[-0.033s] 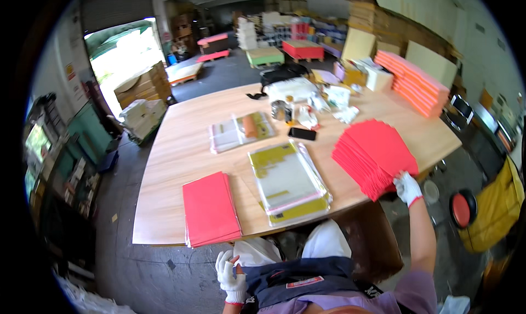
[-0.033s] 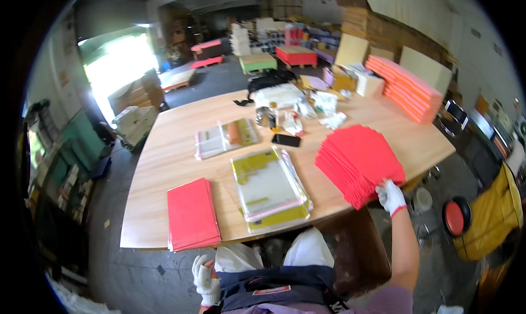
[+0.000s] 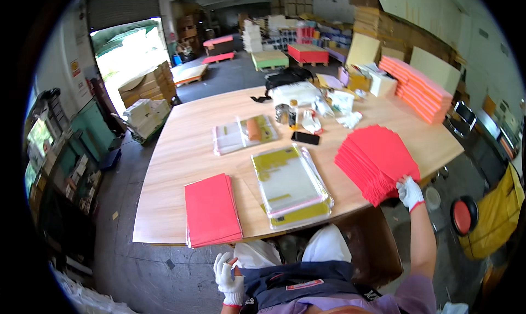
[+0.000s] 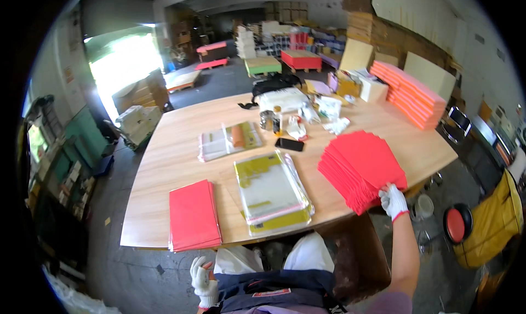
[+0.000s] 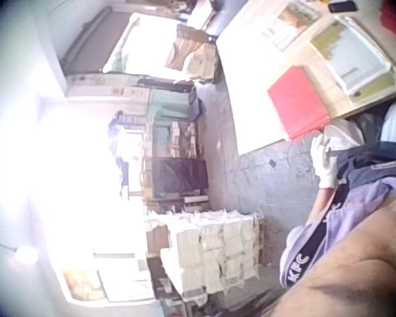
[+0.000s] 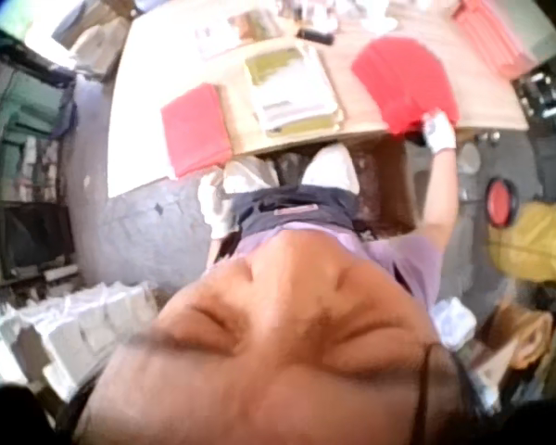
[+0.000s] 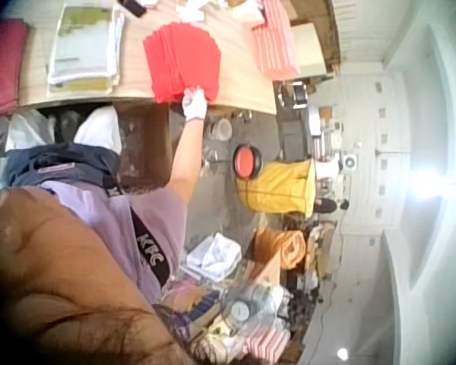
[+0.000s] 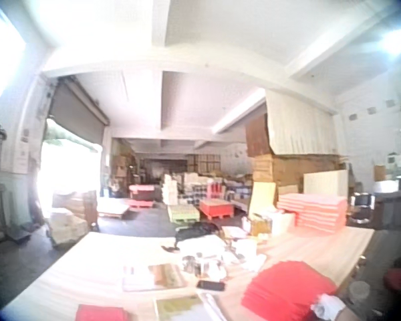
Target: The person wraps red paper around a rectangular block using a clear plastic sleeve as a guide. They repeatedly pick up a sheet of red paper, place it over the block, and smooth it down with gloved hands. The process is repeated for multiple sheets, creating a stack of wrapped items.
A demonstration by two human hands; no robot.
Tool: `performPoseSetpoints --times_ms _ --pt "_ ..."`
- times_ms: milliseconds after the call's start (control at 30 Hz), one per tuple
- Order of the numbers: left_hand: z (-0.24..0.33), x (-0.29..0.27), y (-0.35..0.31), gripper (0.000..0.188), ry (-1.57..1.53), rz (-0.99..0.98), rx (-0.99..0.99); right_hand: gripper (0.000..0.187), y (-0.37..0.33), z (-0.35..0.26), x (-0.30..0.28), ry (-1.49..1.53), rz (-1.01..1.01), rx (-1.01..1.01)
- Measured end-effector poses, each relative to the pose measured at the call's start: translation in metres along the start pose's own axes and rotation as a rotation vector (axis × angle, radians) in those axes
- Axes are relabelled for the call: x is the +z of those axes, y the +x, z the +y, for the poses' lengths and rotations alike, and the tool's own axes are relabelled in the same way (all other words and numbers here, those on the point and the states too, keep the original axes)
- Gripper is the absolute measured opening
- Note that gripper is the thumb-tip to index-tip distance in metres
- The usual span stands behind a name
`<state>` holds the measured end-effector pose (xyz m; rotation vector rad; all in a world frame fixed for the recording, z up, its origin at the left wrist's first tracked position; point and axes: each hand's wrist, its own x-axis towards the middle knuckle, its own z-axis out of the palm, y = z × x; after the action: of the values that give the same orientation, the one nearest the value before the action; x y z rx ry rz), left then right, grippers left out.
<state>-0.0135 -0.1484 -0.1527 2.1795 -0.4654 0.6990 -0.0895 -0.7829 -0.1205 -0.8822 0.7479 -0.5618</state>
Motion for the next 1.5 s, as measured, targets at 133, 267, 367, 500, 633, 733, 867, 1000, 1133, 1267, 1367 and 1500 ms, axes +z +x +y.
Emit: performPoseSetpoints --times_ms 133,267,367,500,633,733,867,1000,1133,1267,1367,1500 --pt "0.007 -0.001 0.012 0.027 0.032 -0.023 0.027 0.039 0.007 -0.014 0.033 0.016 0.114 -0.114" --pt "0.033 0.007 0.047 0.025 0.028 -0.104 0.135 0.030 0.031 -0.015 0.023 0.043 0.054 0.025" --pt "0.062 0.032 0.073 0.021 -0.113 -0.287 0.288 0.024 0.061 -0.036 -0.015 0.137 0.020 0.260" --pt "0.079 0.068 0.094 0.029 -0.138 -0.484 0.373 0.011 0.060 -0.033 0.005 0.143 0.065 -0.125" --pt "0.037 0.137 0.101 0.035 -0.091 -0.379 0.293 0.014 0.015 0.011 0.033 0.429 -0.353 -0.070" --pt "0.020 0.177 0.111 0.027 0.073 -0.493 0.302 0.014 -0.055 0.045 0.058 0.303 -0.156 -0.045" --pt "0.012 0.210 0.129 0.026 0.355 -0.664 0.341 0.028 -0.112 0.061 0.063 0.106 -0.433 -0.005" --pt "-0.003 0.220 0.146 0.022 0.452 -0.762 0.161 0.036 -0.151 0.090 0.071 0.202 -0.665 0.266" --pt "-0.021 0.222 0.157 0.023 0.248 -0.771 0.174 0.042 -0.165 0.127 0.062 0.461 -0.550 0.710" --pt "-0.031 0.211 0.152 0.025 0.080 -0.693 0.131 0.031 -0.172 0.158 0.052 0.419 -0.578 0.630" --pt "-0.037 0.206 0.147 0.018 0.151 -0.554 0.192 0.016 -0.177 0.171 0.055 0.227 -0.374 0.525" --pt "-0.025 0.199 0.154 0.017 0.135 -0.585 0.100 0.008 -0.190 0.185 0.063 0.296 -0.252 0.646"
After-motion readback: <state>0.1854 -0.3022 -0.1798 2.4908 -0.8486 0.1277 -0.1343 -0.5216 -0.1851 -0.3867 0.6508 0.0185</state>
